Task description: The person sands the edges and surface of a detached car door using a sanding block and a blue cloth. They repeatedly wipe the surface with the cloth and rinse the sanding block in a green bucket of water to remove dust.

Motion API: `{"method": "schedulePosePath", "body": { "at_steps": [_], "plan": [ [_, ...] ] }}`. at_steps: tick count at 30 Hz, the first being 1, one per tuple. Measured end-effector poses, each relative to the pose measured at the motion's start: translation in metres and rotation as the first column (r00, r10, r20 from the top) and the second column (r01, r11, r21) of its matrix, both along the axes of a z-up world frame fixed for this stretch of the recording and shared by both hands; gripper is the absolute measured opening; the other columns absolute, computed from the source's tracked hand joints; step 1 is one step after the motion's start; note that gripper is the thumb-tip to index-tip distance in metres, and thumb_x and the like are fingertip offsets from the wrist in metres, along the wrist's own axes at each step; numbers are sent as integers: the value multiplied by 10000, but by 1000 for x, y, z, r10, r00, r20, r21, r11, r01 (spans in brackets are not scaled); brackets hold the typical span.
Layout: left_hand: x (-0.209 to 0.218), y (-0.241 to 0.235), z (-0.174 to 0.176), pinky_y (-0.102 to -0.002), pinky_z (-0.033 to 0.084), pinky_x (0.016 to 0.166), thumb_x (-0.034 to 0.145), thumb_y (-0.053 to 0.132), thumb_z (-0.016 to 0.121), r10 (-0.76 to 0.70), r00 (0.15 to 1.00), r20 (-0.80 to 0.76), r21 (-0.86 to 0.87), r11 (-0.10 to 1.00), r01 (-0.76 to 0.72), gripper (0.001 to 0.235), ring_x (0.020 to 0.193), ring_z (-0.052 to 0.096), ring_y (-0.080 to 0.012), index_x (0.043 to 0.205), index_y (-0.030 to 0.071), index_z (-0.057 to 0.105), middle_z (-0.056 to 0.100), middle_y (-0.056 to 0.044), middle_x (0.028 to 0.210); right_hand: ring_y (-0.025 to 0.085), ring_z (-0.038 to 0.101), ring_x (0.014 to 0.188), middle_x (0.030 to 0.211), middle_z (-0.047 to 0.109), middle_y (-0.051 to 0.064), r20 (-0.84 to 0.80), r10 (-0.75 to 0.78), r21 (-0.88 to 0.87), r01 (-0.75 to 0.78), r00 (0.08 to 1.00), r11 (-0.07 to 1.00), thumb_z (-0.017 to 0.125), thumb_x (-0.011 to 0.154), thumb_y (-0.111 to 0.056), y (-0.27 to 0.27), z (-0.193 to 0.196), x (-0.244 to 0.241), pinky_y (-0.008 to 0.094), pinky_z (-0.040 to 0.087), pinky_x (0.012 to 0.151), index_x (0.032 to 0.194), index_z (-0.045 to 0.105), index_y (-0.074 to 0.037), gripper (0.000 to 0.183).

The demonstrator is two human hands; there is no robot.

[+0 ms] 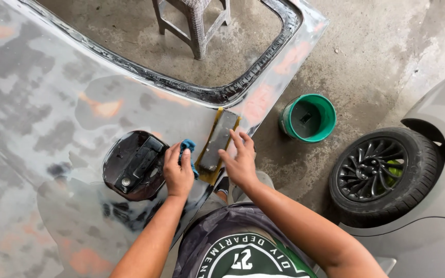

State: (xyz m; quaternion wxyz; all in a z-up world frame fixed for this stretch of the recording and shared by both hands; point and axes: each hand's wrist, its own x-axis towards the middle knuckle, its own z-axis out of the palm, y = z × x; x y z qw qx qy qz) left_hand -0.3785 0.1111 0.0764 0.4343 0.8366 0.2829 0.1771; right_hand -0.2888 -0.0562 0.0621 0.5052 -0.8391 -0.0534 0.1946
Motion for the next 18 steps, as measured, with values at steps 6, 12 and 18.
{"method": "schedulePosePath", "body": {
  "at_steps": [6,12,18],
  "plan": [
    [28,-65,50,-373,504,1072,1083,323,462,-271,943,193,-390,860,327,437,1267,609,-287,1380,37,604,591,-158,1374,211,621,1129,1380,586,71,-635,40,480,354,771,802,545,1003,-377,-27,40,-10,336,549,805,1533,459,-207,563],
    [51,-53,22,-552,389,1060,900,473,680,-276,900,-336,355,848,393,777,1370,451,-397,1548,132,421,374,-218,1577,144,665,879,1174,703,28,-668,-115,331,432,735,839,592,989,-323,-53,6,11,356,535,666,1342,572,-146,395],
    [74,-66,-14,-575,383,1017,787,516,742,-242,777,-581,382,762,522,890,1346,382,-443,1539,214,372,256,-253,1574,119,651,840,1168,698,0,-654,-211,194,431,726,881,616,989,-343,-90,-8,22,307,507,671,1262,592,-137,343]
  ]
}}
